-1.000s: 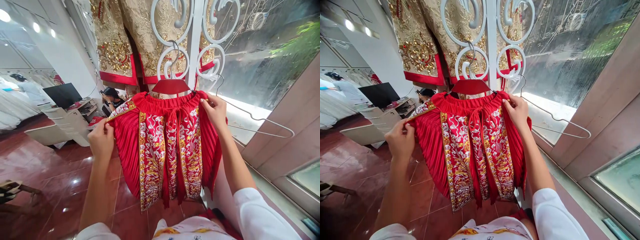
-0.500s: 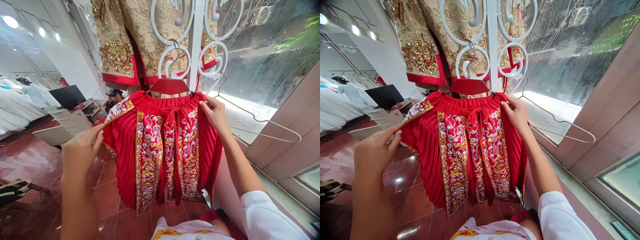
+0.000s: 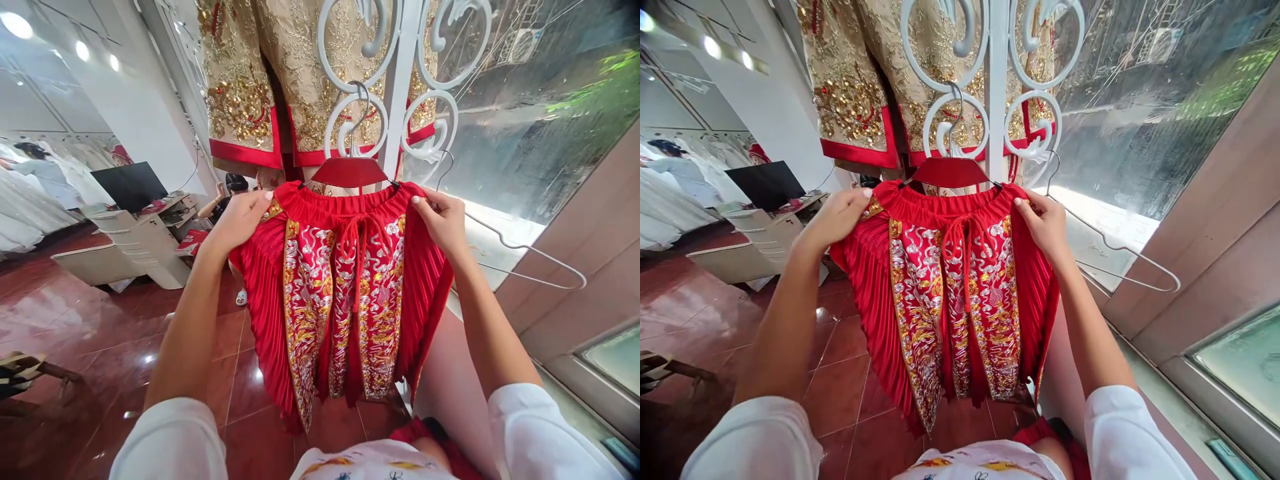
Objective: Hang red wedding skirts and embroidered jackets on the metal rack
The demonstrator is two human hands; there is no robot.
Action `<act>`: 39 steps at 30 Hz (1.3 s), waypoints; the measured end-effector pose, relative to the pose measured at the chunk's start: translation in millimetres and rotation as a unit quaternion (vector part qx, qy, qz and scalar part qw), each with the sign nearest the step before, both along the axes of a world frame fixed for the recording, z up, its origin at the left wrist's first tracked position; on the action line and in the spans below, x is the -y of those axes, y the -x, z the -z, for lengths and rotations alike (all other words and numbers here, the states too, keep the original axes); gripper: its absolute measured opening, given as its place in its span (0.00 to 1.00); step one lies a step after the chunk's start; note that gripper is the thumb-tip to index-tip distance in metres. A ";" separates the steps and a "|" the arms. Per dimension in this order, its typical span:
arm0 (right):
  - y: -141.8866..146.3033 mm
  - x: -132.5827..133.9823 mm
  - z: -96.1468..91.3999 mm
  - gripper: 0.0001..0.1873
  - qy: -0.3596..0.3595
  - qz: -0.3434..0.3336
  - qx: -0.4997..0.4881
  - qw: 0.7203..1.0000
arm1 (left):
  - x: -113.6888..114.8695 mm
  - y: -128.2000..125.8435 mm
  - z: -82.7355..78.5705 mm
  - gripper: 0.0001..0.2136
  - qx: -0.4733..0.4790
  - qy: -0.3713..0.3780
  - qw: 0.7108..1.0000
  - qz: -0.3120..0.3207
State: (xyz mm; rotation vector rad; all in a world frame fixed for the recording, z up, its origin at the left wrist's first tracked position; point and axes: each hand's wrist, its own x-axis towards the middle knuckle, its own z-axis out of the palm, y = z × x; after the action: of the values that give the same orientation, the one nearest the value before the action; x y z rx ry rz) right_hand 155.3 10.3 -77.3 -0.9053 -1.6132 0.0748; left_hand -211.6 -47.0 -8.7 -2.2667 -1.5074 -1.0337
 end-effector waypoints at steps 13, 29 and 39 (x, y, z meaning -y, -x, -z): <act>1.6 1.3 -39.9 0.15 -0.087 0.088 0.118 0.985 | -19.5 -1.7 47.3 0.22 0.144 0.007 0.989 0.033; -8.1 5.0 -49.9 0.19 -0.072 -0.069 0.070 0.993 | -10.5 -44.6 5.4 0.10 -0.035 -0.042 0.989 0.138; -13.0 -2.2 -74.2 0.25 0.036 -0.049 0.130 0.990 | -37.7 -17.4 -18.3 0.18 0.109 0.110 0.956 0.250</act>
State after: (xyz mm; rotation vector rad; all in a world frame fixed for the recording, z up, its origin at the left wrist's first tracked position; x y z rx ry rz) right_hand 168.2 12.4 -3.1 -0.9201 -1.9085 0.0861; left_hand -194.2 -9.3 9.6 -2.8666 -1.1901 -1.3415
